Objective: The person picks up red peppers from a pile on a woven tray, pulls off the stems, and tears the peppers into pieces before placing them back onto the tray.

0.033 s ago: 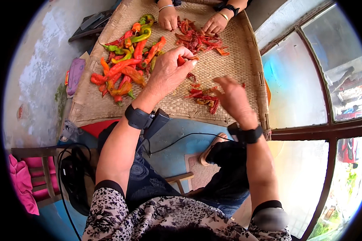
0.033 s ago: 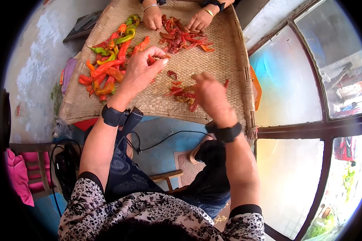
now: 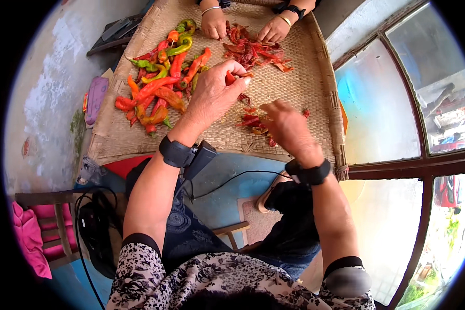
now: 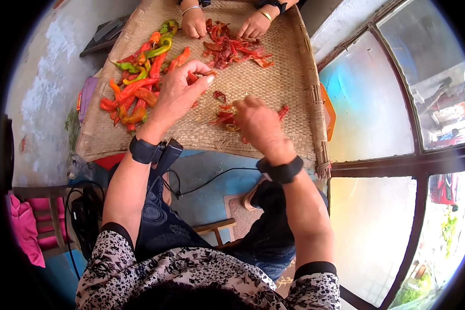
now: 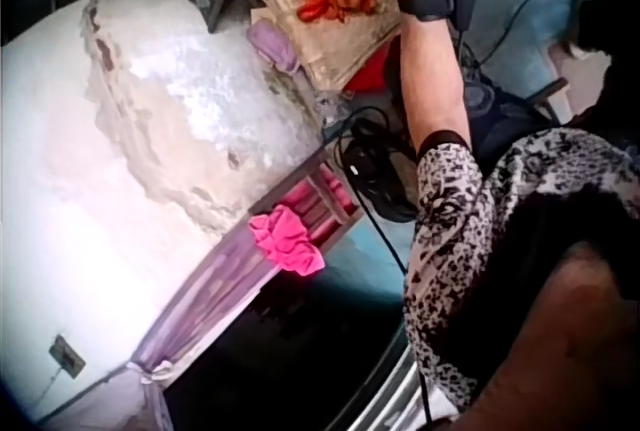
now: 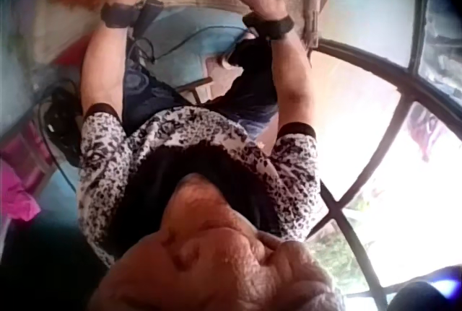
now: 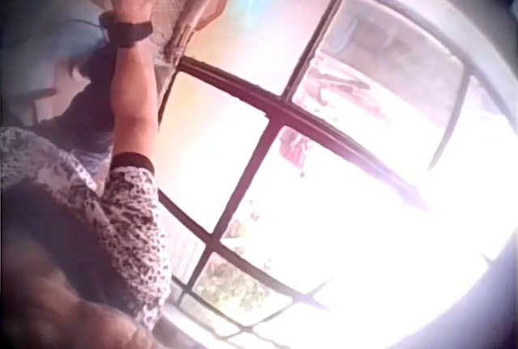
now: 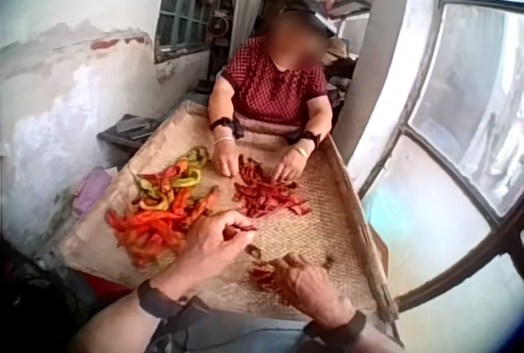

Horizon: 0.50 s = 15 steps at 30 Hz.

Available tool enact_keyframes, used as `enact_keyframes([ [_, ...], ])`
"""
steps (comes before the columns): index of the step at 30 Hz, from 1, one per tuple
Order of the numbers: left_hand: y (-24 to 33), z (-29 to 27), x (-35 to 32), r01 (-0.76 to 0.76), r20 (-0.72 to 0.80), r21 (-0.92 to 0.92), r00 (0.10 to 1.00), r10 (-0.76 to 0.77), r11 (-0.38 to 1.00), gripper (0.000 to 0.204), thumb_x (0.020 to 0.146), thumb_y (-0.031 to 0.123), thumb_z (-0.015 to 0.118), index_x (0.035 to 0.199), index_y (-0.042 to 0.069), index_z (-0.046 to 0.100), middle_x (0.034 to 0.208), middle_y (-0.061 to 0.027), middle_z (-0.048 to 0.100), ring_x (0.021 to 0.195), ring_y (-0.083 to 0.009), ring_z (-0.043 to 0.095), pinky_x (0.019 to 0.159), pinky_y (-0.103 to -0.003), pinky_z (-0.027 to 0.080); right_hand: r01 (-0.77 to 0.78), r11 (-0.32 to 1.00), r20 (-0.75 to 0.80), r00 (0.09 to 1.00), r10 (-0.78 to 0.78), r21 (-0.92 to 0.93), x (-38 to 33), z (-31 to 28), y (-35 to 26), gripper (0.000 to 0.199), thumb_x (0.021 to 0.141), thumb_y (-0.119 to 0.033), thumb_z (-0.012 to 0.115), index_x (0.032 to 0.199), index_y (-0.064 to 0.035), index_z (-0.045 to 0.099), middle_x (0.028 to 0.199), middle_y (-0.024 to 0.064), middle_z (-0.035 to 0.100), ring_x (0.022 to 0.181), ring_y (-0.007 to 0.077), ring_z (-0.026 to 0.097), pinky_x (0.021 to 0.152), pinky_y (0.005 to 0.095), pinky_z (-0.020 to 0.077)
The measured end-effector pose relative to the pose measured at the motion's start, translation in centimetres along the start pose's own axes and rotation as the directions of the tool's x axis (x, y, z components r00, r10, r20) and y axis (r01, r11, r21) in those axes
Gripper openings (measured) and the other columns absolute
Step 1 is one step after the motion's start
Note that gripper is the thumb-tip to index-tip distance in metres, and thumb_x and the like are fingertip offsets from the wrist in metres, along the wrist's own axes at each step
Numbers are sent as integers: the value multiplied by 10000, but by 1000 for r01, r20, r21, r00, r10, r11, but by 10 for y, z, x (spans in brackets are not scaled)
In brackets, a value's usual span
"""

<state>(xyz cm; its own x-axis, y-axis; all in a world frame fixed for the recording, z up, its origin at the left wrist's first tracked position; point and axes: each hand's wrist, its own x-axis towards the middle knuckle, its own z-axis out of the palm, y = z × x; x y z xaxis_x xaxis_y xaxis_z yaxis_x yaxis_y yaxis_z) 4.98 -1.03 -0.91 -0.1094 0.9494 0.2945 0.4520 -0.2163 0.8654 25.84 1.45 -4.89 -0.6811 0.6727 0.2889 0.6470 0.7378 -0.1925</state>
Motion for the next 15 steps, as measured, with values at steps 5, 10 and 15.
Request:
enact_keyframes([
  [5,9,0,0,-19,-4,19,1000,19,1000,198,834,188,653,931,19,623,686,-87,622,600,-168,580,593,-312,468,15,994,141,990,1,-112,8,17,-13,147,808,-102,586,950,-68,607,870,98,600,893,281,606,699,394,527],
  [10,4,-1,-5,115,75,-183,992,-103,976,184,851,175,640,942,17,624,710,-49,626,617,-115,576,593,-259,474,-29,998,-49,998,31,56,13,6,-11,127,800,-175,630,869,-69,619,842,109,622,840,291,624,682,397,522],
  [15,-16,8,-2,374,336,-546,918,-213,750,245,900,205,621,1084,59,553,926,-31,616,808,-106,625,698,-239,521,-233,884,-54,959,277,406,10,-20,5,98,801,-107,611,840,-20,636,733,189,645,668,315,658,632,458,501],
])
